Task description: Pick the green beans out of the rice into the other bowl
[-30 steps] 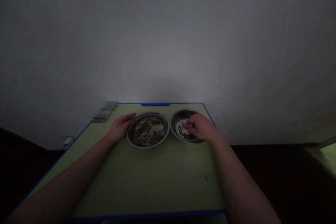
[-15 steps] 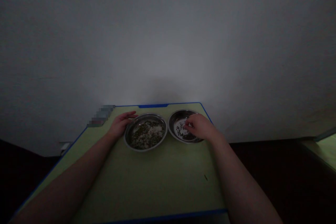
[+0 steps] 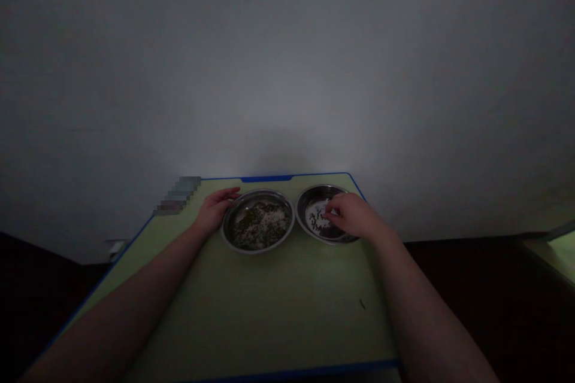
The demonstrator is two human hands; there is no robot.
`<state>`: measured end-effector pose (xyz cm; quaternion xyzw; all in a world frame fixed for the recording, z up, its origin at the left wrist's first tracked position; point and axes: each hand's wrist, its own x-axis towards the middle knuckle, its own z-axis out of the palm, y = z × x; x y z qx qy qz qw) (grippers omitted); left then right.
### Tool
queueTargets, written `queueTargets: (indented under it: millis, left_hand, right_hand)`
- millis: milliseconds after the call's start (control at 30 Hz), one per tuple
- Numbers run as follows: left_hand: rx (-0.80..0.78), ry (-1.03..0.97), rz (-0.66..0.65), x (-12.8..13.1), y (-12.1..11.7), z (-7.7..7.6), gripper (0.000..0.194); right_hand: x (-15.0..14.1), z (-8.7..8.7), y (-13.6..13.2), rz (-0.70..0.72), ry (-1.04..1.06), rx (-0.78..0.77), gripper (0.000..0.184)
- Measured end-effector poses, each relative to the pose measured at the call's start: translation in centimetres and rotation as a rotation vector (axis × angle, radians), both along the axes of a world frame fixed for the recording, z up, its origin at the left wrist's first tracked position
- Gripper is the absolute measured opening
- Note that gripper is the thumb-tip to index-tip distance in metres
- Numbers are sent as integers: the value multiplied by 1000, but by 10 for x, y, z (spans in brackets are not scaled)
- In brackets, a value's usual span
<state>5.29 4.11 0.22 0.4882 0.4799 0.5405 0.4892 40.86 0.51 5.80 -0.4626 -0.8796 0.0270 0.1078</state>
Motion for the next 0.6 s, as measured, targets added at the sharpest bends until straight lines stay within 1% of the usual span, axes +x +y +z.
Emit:
queueTargets:
  millis: [133, 200, 267, 367, 500, 600]
  left_hand:
    - [-2, -5, 1, -2, 1, 1, 44]
    - [14, 5, 39, -6, 2, 1, 41]
    - [47, 24, 105, -11, 1, 0, 38]
    - [67, 25, 171, -15, -1, -1, 34]
    - [34, 51, 147, -13, -3, -4, 31]
    - [45, 105, 106, -10, -3, -5, 31]
  right_hand:
    - [-2, -2, -1, -2, 26, 1, 22]
    - [-8, 0, -3, -4, 56, 10, 23]
    - [-19, 5, -4, 8, 77, 15, 23]
    - [-46, 14, -5, 87, 55, -10, 21]
    - [-88, 24, -1, 238, -105, -121, 19]
    - [-114, 27, 4, 228, -264, -169, 17]
